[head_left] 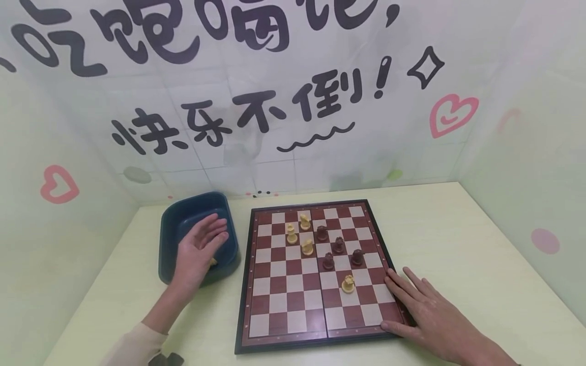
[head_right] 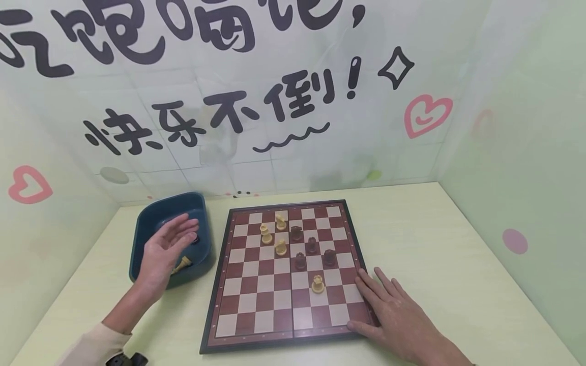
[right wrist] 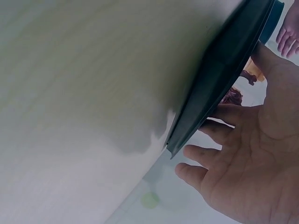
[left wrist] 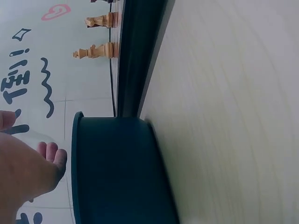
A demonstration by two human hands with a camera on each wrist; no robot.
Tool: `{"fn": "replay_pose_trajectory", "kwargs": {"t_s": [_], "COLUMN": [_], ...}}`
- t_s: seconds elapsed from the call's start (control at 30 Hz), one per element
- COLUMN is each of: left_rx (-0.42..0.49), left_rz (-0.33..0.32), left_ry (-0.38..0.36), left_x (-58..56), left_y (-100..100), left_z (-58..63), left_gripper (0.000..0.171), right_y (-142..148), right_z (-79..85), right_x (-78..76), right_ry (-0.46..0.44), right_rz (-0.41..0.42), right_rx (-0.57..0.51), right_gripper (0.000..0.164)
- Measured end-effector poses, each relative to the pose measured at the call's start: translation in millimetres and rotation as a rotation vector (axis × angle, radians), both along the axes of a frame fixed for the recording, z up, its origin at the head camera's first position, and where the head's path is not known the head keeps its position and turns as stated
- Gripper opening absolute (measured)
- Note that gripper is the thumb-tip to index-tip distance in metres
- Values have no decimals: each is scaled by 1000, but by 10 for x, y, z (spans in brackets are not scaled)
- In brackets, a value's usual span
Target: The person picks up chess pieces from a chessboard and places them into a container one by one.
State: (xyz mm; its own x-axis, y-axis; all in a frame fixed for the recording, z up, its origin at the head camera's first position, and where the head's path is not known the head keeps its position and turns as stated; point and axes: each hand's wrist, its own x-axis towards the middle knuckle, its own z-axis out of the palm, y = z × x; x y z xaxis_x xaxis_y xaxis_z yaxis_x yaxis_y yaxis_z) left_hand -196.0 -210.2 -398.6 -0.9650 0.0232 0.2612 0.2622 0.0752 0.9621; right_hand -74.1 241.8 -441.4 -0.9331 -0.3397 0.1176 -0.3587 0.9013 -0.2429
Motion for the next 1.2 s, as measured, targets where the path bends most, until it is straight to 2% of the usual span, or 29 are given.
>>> {"fn": "replay_pose_trajectory", "kwargs": {"t_s": [0.4, 0.6, 0.77, 1.0, 1.2], "left_rx": [-7, 7, 22, 41, 1], "left_rz": [-2, -8, -40, -74, -78], "left_ry": [-59, -87, -71, -49, -71], "left_x": [-40, -59, -88, -120, -145], "left_y": [190, 298, 365, 441, 504], "left_z": [9, -30, -65, -46, -30], "left_gripper": [46, 43, 47, 45, 45], "right_y": [-1, 8, 8, 8, 6], "right_z": [-6, -32, -34, -40, -41], "right_x": [-10, -5, -5, -4, -11], "right_ry": [-11, 6, -4, 3, -1], "right_rz": [-15, 0, -4, -6, -13], "right_rx": [3, 1, 1, 1, -4], "right_gripper": [89, 88, 89, 89, 89]}}
